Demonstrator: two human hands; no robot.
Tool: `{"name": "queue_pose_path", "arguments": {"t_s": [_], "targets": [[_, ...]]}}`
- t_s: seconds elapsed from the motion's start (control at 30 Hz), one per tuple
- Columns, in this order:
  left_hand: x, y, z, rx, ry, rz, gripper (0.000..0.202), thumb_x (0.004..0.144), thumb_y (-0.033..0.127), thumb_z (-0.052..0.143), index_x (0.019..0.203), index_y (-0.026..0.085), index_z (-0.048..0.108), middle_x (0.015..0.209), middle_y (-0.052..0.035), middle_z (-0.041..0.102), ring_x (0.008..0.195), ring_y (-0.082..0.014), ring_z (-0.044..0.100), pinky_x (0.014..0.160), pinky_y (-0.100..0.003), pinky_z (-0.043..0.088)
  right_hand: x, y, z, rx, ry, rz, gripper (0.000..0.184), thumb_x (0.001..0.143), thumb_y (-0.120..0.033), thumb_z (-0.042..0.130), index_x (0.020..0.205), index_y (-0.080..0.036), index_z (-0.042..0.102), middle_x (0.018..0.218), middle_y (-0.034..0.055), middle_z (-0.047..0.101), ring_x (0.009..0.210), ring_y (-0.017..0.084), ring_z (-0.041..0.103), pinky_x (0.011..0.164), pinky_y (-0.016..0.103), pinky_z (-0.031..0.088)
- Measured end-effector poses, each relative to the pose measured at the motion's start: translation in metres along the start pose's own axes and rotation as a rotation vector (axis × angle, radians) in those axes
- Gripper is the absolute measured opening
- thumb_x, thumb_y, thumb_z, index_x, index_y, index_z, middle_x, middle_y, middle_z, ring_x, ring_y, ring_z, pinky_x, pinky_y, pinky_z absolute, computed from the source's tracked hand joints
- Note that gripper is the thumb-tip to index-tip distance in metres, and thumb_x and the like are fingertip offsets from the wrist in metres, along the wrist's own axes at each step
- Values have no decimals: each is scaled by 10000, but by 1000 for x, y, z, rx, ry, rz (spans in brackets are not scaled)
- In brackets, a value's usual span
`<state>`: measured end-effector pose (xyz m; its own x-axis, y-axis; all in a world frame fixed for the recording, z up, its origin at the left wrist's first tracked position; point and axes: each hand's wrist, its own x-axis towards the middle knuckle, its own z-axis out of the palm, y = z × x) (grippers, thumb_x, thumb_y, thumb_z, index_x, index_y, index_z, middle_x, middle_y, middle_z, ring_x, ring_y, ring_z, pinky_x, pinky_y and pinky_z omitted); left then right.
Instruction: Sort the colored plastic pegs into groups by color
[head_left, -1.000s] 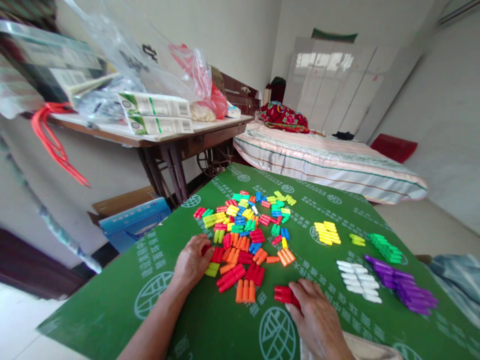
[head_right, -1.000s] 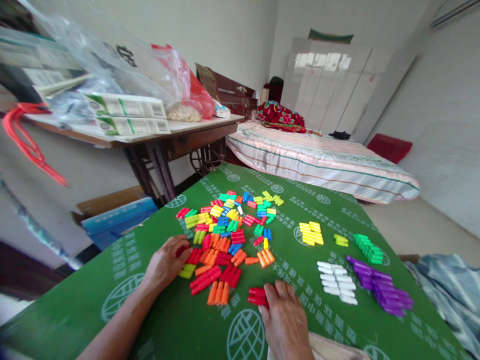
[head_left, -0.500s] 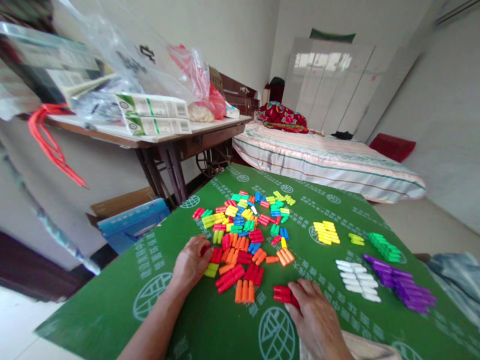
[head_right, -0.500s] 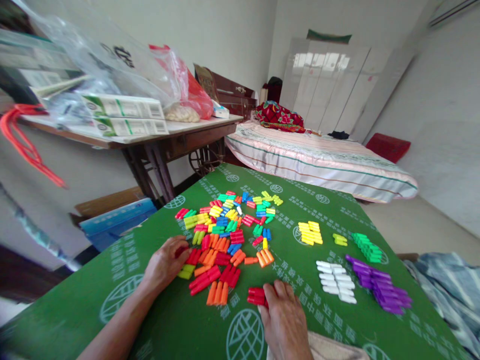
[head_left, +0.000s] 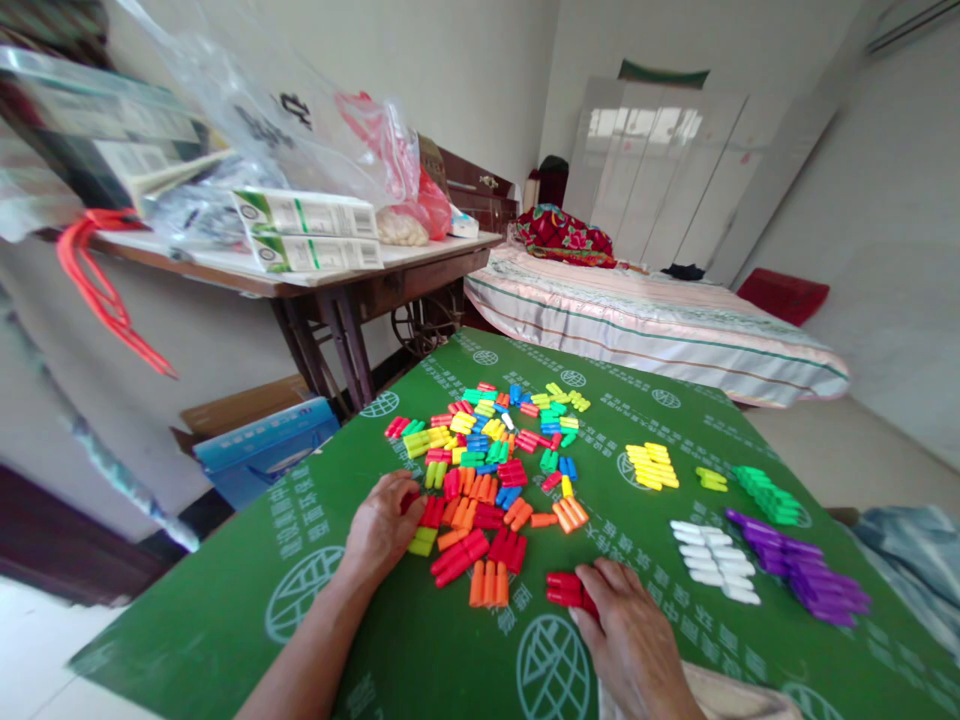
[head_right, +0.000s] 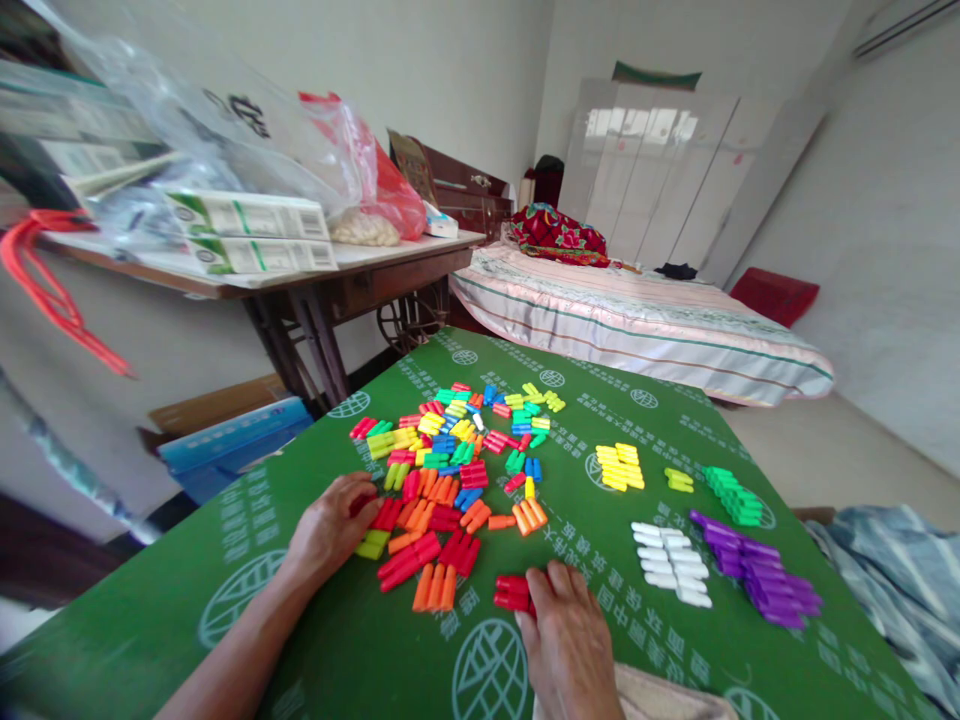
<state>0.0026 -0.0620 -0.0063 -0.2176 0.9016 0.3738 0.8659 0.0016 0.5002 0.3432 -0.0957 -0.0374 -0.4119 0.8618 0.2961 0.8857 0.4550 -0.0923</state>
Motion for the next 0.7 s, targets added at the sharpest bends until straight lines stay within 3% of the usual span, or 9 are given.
{"name": "queue_pose_path", "arguments": {"t_s": [0.33,0.5,0.7], "targets": [[0,-4,5,-26,33,2,155,730,337,485,708,213,575,1002,-80,639,906,-202,615,844,-295,488,-4,2,11,-60,174,-59,260,840,-329,546,1087,-259,589,1044,46,636,938,226,576,782,317,437],[3,-2,5,7,55,-72,155,730,354,515,722,215,583,981,-53,640,860,-192,616,778,-282,489,-4,-5,15,-59,273,-53,239,867,-324,521,1070,-211,576,992,68,621,890,220,557,790,327,421],[4,5,4,55,32,-97,144,753,340,516,713,212,566,949,-34,624,818,-171,606,709,-259,466,-1,-12,10,-71,299,-46,207,885,-269,479,1034,-166,578,942,86,610,872,231,538,771,348,407]]}}
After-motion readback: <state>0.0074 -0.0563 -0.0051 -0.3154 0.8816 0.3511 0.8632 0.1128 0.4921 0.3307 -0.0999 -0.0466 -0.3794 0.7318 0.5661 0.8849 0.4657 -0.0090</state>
